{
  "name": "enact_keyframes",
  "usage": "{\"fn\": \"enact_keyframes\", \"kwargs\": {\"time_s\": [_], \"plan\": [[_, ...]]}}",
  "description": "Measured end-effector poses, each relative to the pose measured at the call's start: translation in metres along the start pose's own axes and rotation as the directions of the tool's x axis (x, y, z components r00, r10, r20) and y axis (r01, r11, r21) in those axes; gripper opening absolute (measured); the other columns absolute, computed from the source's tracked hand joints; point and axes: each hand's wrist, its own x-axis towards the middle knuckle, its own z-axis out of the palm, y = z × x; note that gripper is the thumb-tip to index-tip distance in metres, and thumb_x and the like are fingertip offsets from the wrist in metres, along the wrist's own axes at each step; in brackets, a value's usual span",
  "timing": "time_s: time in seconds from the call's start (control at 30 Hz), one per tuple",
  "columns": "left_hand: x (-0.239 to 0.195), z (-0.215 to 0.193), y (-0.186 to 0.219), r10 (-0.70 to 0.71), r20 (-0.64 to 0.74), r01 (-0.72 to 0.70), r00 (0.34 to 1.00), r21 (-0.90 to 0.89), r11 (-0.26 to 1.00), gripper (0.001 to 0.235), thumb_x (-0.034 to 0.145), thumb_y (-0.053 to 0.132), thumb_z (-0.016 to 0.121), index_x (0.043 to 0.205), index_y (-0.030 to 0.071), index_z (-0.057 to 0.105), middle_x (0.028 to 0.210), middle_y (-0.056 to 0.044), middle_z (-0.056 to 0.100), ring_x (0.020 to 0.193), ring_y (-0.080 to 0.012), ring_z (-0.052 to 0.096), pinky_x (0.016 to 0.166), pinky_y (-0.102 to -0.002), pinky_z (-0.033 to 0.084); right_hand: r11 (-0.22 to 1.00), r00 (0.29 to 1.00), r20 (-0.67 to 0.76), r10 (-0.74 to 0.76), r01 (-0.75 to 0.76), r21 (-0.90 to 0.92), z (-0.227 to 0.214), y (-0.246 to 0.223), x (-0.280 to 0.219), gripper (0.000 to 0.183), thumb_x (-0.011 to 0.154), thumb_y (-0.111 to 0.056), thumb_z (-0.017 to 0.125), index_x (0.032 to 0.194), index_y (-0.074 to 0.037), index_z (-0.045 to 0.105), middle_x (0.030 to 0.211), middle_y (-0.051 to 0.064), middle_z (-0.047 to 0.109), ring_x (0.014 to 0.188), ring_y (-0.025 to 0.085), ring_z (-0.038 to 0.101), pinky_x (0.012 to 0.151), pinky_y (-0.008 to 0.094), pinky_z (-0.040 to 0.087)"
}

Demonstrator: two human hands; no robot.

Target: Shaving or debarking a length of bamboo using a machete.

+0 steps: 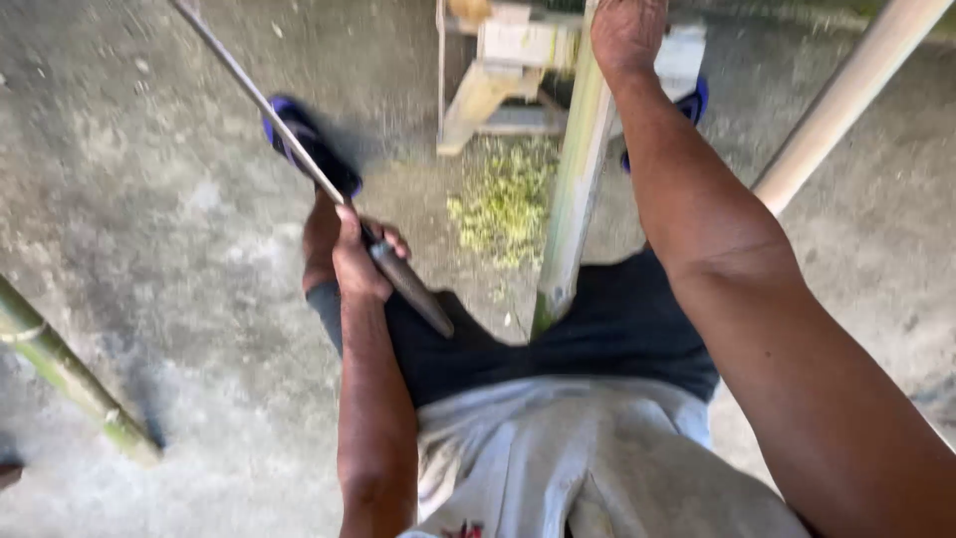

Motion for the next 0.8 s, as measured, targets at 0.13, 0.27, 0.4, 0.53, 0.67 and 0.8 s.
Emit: {"fn": "enact_keyframes", "kwargs": {"time_s": [0.13, 0.27, 0.4, 0.53, 0.67, 0.8], "plan": [[0.006, -0.002, 0.000, -0.005, 0.033, 0.004, 0.999, 0.028, 1.000, 0.060, 0.100, 0.066, 0.045, 0.082, 0.009, 0.048, 0.069, -0.014, 0.057, 0.059, -0.0292, 0.058, 0.056, -0.045, 0.051, 0.962, 0.995, 0.101, -0.001, -0.026, 0.272, -0.073, -0.055, -0.096, 0.042, 0.112, -0.021, 0.043, 0.147, 0.000, 0.034, 0.148, 0.027, 0.030, 0.137, 0.043, 0.046, 0.098, 0.042, 0.053], [0.013, -0.005, -0.003, 0.001, 0.043, -0.003, 0.999, 0.055, 0.998, 0.061, 0.101, 0.067, 0.044, 0.082, 0.009, 0.048, 0.070, -0.014, 0.058, 0.060, -0.0303, 0.060, 0.058, -0.045, 0.053, 0.928, 0.926, -0.067, -0.371, 0.366, -0.070, -0.069, -0.032, -0.190, 0.079, 0.106, -0.009, 0.058, 0.165, -0.001, 0.007, 0.170, 0.022, -0.017, 0.155, 0.052, 0.021, 0.128, 0.048, 0.042], [0.011, -0.007, -0.009, 0.000, 0.047, -0.004, 0.999, 0.088, 0.996, 0.060, 0.098, 0.067, 0.045, 0.080, 0.010, 0.049, 0.068, -0.014, 0.060, 0.057, -0.0304, 0.059, 0.055, -0.046, 0.052, 0.917, 0.904, 0.244, -0.351, 0.278, 0.287, -0.128, -0.033, -0.263, 0.066, 0.107, -0.007, 0.057, 0.165, -0.003, 0.026, 0.170, 0.028, -0.006, 0.155, 0.051, 0.028, 0.115, 0.041, 0.047], [0.011, -0.012, -0.015, 0.003, 0.021, -0.004, 1.000, 0.027, 1.000, 0.060, 0.098, 0.067, 0.049, 0.079, 0.010, 0.048, 0.067, -0.014, 0.058, 0.056, -0.0305, 0.058, 0.056, -0.046, 0.052, 0.966, 0.798, 0.547, -0.252, 0.170, 0.196, -0.175, -0.043, -0.330, 0.047, 0.093, -0.031, 0.069, 0.135, -0.012, 0.058, 0.140, 0.021, 0.046, 0.121, 0.040, 0.060, 0.098, 0.047, 0.053], [0.017, -0.021, -0.018, -0.020, 0.015, 0.020, 1.000, 0.045, 0.999, 0.057, 0.094, 0.067, 0.056, 0.080, 0.012, 0.049, 0.066, -0.011, 0.057, 0.056, -0.0291, 0.058, 0.054, -0.044, 0.051, 0.932, 0.730, 0.582, -0.357, 0.242, 0.269, -0.148, -0.047, -0.358, 0.043, 0.080, -0.031, 0.078, 0.117, -0.011, 0.068, 0.118, 0.012, 0.068, 0.105, 0.033, 0.069, 0.088, 0.045, 0.057], [-0.001, -0.021, -0.003, 0.033, 0.147, -0.034, 0.989, 0.006, 0.999, 0.048, 0.094, 0.057, 0.066, 0.083, 0.012, 0.050, 0.072, -0.010, 0.059, 0.064, -0.0283, 0.061, 0.059, -0.044, 0.053, 0.914, 0.766, 0.539, -0.351, 0.157, 0.373, -0.158, -0.067, -0.333, 0.049, 0.087, -0.028, 0.073, 0.132, -0.010, 0.062, 0.127, 0.013, 0.063, 0.111, 0.032, 0.065, 0.094, 0.044, 0.054]]}}
